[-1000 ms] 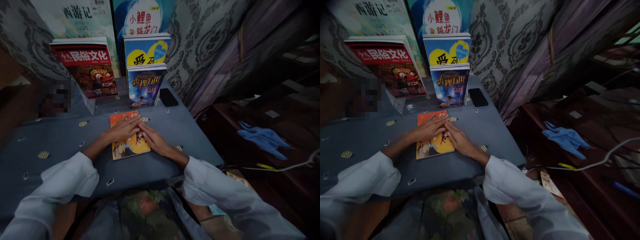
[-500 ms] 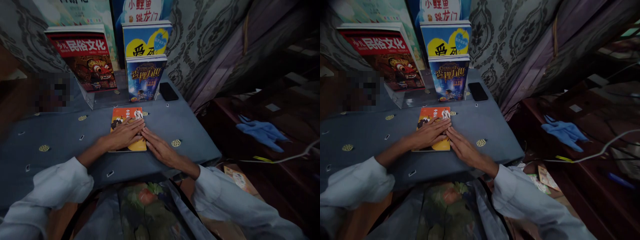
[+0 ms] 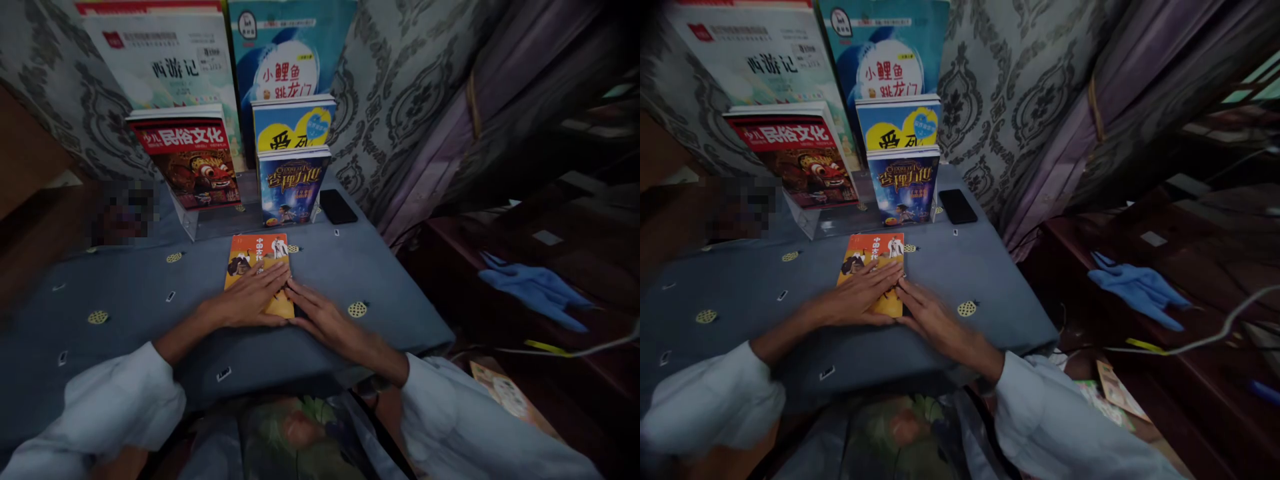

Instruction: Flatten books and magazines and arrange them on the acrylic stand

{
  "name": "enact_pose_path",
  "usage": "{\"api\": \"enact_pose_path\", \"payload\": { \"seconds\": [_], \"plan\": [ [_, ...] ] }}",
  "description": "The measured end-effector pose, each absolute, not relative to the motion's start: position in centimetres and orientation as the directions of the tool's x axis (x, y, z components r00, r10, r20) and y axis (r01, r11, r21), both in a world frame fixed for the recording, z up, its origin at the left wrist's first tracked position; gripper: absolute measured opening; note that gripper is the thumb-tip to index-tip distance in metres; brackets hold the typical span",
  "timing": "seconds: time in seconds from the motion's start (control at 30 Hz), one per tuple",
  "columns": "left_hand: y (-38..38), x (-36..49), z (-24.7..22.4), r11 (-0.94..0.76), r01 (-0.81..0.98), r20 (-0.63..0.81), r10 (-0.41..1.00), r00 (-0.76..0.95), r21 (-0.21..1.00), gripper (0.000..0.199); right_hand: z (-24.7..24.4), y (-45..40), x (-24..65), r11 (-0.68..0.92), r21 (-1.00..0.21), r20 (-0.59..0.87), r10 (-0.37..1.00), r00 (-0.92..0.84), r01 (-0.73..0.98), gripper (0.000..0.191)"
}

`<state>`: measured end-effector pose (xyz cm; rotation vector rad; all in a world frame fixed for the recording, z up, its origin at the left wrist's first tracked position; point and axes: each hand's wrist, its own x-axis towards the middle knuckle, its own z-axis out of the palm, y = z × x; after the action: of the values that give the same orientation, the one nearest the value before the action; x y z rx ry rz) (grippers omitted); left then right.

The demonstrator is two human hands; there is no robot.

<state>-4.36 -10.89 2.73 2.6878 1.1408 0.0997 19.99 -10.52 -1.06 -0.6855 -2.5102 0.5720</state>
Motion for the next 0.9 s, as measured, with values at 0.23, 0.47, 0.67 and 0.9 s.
{"api": "enact_pose_path", "payload": {
  "seconds": [0.23,0.47,0.67,0.9],
  "plan": [
    [-8.6,-4.2,2.5,-0.621,0.760,-0.022,0.771,0.636,0.192,0.093,-0.5,-6.9,19.5,0.771,-0.538,0.280,0.545,-0.790,0.341,0.049],
    [-9.3,-3.7,2.1,-0.622,0.763,0.038,0.779,0.626,0.177,0.077,-1.1,-7.8,19.3,0.771,-0.521,0.353,0.586,-0.730,0.367,0.040],
    [-11.3,-2.8,1.7,-0.591,0.792,0.064,0.806,0.589,0.151,0.055,-0.6,-10.1,19.6,0.783,-0.469,0.361,0.592,-0.721,0.408,0.044],
    [-15.1,-2.1,0.9,-0.577,0.813,0.084,0.817,0.571,0.080,0.049,-0.8,-12.3,20.8,0.800,-0.421,0.352,0.579,-0.736,0.427,0.045]
  ]
}}
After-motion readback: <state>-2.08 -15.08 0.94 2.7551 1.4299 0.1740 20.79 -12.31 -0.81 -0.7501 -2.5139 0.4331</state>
